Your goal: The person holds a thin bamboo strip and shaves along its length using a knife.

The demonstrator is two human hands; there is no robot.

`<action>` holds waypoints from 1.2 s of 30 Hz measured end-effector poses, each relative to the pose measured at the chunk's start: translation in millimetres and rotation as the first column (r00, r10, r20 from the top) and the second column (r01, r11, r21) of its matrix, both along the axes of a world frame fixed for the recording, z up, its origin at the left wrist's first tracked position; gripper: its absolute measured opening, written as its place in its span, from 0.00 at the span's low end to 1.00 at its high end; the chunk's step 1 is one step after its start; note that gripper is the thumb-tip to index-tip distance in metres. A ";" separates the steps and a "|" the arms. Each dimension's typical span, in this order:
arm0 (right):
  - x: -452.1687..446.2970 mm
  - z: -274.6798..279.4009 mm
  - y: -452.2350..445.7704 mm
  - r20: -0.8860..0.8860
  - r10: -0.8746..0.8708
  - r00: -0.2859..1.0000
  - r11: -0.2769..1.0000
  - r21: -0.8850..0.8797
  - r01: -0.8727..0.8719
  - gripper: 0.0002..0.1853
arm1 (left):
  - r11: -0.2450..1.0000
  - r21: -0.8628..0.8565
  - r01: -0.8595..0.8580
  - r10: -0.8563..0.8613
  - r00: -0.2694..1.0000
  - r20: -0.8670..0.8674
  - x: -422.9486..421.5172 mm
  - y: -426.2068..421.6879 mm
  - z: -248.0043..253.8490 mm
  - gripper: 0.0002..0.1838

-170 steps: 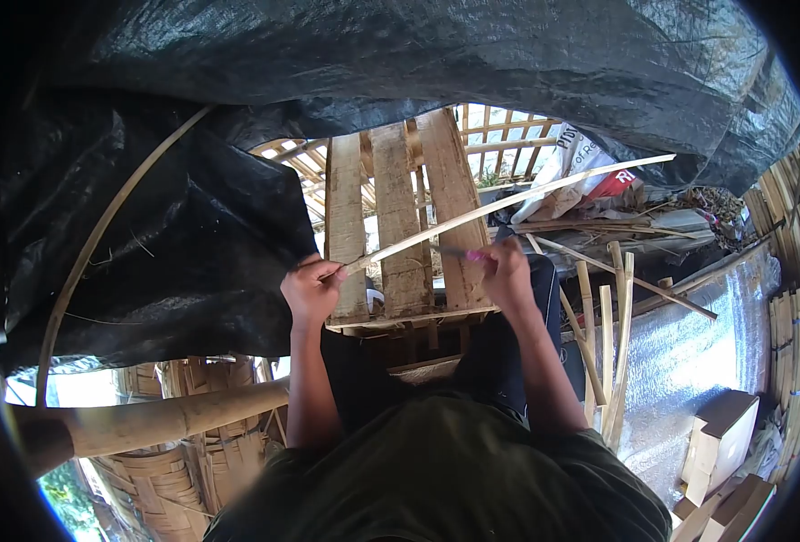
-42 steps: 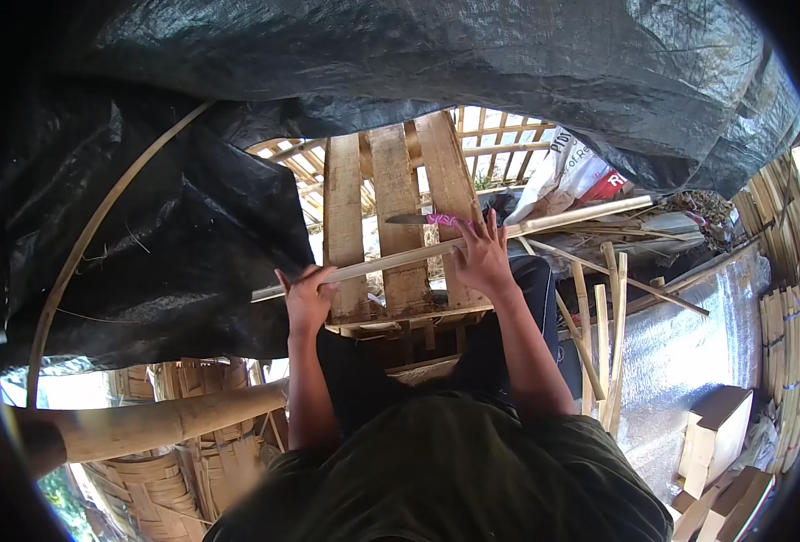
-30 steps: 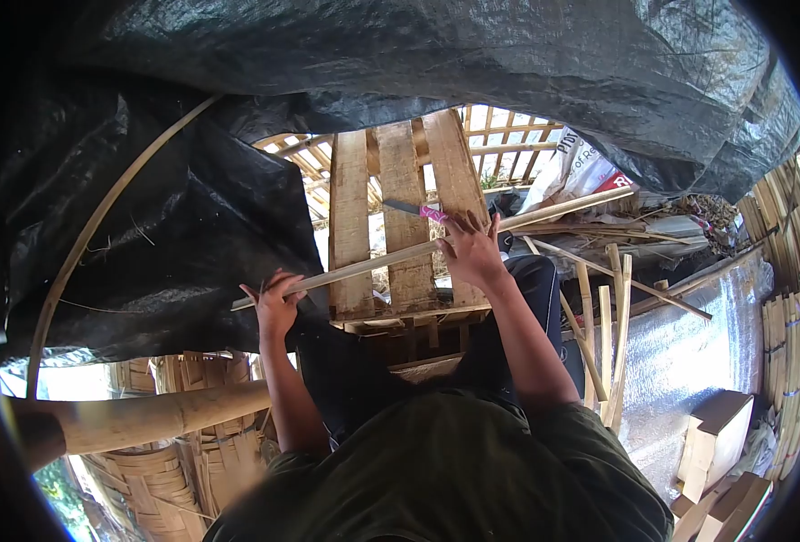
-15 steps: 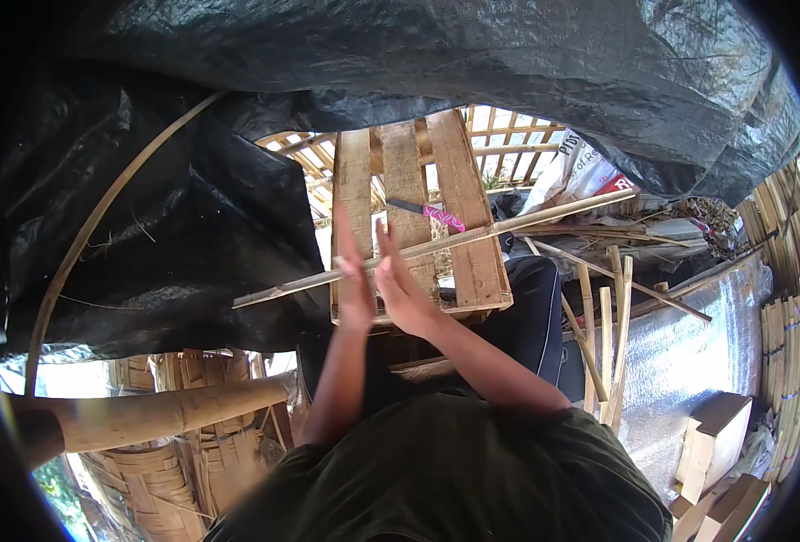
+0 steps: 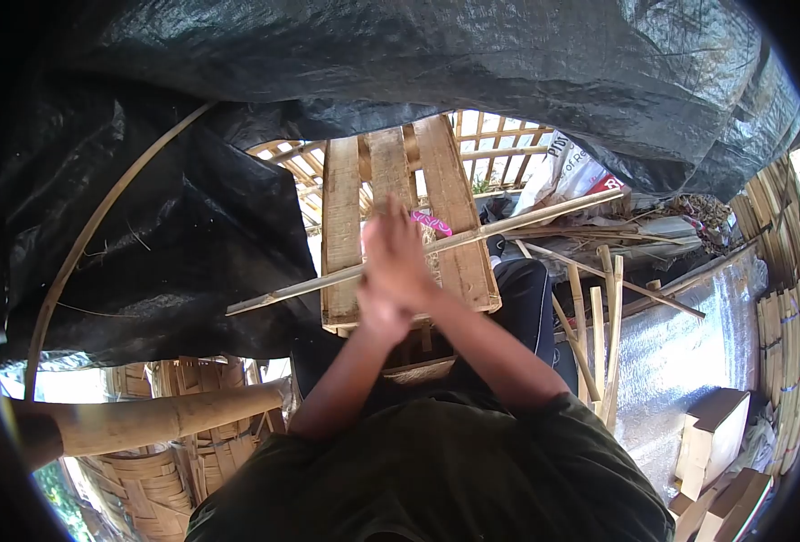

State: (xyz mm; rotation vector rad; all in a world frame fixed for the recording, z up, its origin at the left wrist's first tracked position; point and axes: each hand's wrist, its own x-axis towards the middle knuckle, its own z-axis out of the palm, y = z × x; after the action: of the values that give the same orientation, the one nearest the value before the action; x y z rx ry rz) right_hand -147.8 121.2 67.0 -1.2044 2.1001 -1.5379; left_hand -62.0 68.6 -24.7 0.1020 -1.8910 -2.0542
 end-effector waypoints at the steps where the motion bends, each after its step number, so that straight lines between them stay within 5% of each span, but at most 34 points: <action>1: 26.6 -15.7 -2.4 -0.423 -0.008 0.906 0.995 0.087 0.049 0.49 | 0.985 0.002 -0.175 0.175 0.983 0.047 -30.6 -10.0 18.8 0.37; 2: 38.7 25.0 10.8 -0.446 0.229 0.865 0.971 0.041 -0.236 0.46 | 0.985 -0.001 -0.172 0.172 0.984 0.047 -35.5 -13.9 32.7 0.37; 3: 48.1 65.8 25.2 -0.471 0.445 0.762 0.865 0.007 -0.501 0.43 | 0.886 0.460 -0.055 0.072 0.997 -0.019 -32.2 -16.0 44.1 0.39; 4: 41.2 59.6 23.8 -0.463 0.442 0.768 0.868 0.006 -0.496 0.43 | 0.581 0.809 0.092 0.013 0.992 -0.122 -30.4 -18.3 58.1 0.40; 5: 26.5 47.7 18.7 -0.624 0.350 0.698 0.905 0.033 -0.424 0.43 | 0.455 0.526 0.719 -0.326 0.684 -0.653 -34.0 -21.7 73.2 0.41; 6: 15.1 36.0 13.2 -0.767 0.261 0.587 0.934 0.048 -0.353 0.44 | 0.454 0.527 0.718 -0.322 0.684 -0.654 -25.8 -20.0 91.4 0.41; 7: 8.8 26.4 5.9 -0.517 0.191 0.834 0.968 -0.041 -0.247 0.48 | 0.628 0.627 0.461 -0.156 0.864 -0.479 -16.8 -19.4 113.5 0.44; 8: -9.3 28.9 6.2 -0.443 0.165 0.881 0.986 0.077 -0.146 0.49 | 0.731 0.665 0.152 0.050 0.960 -0.275 -7.9 -14.6 136.1 0.47; 9: -26.7 29.9 8.4 -0.362 0.124 0.924 0.977 0.206 -0.050 0.51 | 0.705 0.702 0.097 0.075 0.975 -0.210 -0.5 -4.7 160.0 0.50; 10: -33.0 2.4 -8.0 -0.098 -0.077 0.992 0.990 0.112 0.088 0.48 | 0.701 0.707 0.095 0.078 0.975 -0.208 -0.8 -3.5 153.2 0.50; 11: -33.3 -24.3 -25.0 0.187 -0.254 0.949 0.967 0.059 0.248 0.46 | 0.966 0.257 -0.030 0.087 0.973 -0.214 -2.9 -3.6 140.1 0.50; 12: -20.5 5.0 -22.3 0.185 -0.258 0.948 0.966 0.057 0.252 0.46 | 0.951 -0.271 -0.148 0.087 0.971 -0.225 -7.6 -5.5 128.1 0.50; 13: -2.1 34.6 -12.1 0.604 0.052 0.795 0.978 -0.192 0.082 0.50 | 0.659 -0.716 -0.230 0.083 0.969 -0.234 -10.1 -7.8 117.0 0.50; 14: 10.1 63.4 -5.0 0.798 0.416 0.436 0.880 -0.474 0.029 0.54 | 0.658 -0.714 -0.237 0.091 0.967 -0.237 -10.9 -15.8 113.9 0.50; 16: 6.3 83.2 -6.6 0.774 0.400 0.492 0.839 -0.525 0.143 0.54 | 0.688 -0.695 -0.211 0.262 0.964 -0.033 -14.6 -47.2 112.1 0.51; 18: -18.4 94.6 -1.7 0.340 0.362 0.868 0.753 -0.656 -0.057 0.51 | 0.656 -0.727 -0.203 0.402 0.909 0.109 -13.7 -69.7 73.9 0.41; 20: -62.2 65.0 -4.8 0.110 0.023 0.994 0.996 -0.090 -0.013 0.31 | 0.597 -0.802 -0.024 0.359 0.902 0.240 -15.4 -70.8 67.0 0.34; 21: -79.1 41.7 -12.0 0.035 -0.066 0.997 0.969 0.241 0.056 0.27 | 0.595 -0.803 -0.025 0.354 0.906 0.234 -16.3 -70.1 53.0 0.34; 23: -105.7 -20.0 -25.4 -0.200 -0.124 0.972 0.819 0.533 0.214 0.23 | 0.390 -0.909 0.149 0.356 0.886 0.297 -15.5 -68.9 20.5 0.30; 24: -103.2 -53.1 -23.6 -0.512 -0.184 0.839 0.813 0.400 0.423 0.21 | 0.384 -0.912 0.144 0.353 0.890 0.289 -14.1 -67.1 17.6 0.30; 26: -118.6 -97.5 -22.6 -0.590 -0.087 0.802 0.748 0.493 0.444 0.16 | 0.196 -0.979 0.055 0.389 0.912 0.129 -9.6 -59.5 11.7 0.27; 30: -125.4 -120.1 -26.6 -0.637 -0.065 0.768 0.784 0.443 0.434 0.11 | 0.404 -0.905 -0.130 0.354 0.935 0.025 -11.2 -63.8 4.4 0.15; 32: -127.5 -128.7 -33.4 -0.535 -0.145 0.832 0.760 0.478 0.440 0.10 | 0.382 -0.900 -0.213 0.374 0.925 -0.060 -14.1 -62.5 3.7 0.11; 36: -114.2 -107.5 -32.6 -0.601 -0.039 0.798 0.762 0.499 0.413 0.11 | 0.403 -0.901 -0.158 0.464 0.884 0.053 -15.3 -56.9 11.3 0.11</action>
State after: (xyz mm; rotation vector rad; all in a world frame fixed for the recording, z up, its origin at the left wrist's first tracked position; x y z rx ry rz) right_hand -262.0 88.6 -40.5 -1.2443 2.9029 -0.4372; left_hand -77.3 11.8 -13.4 0.4891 -2.6299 -0.6074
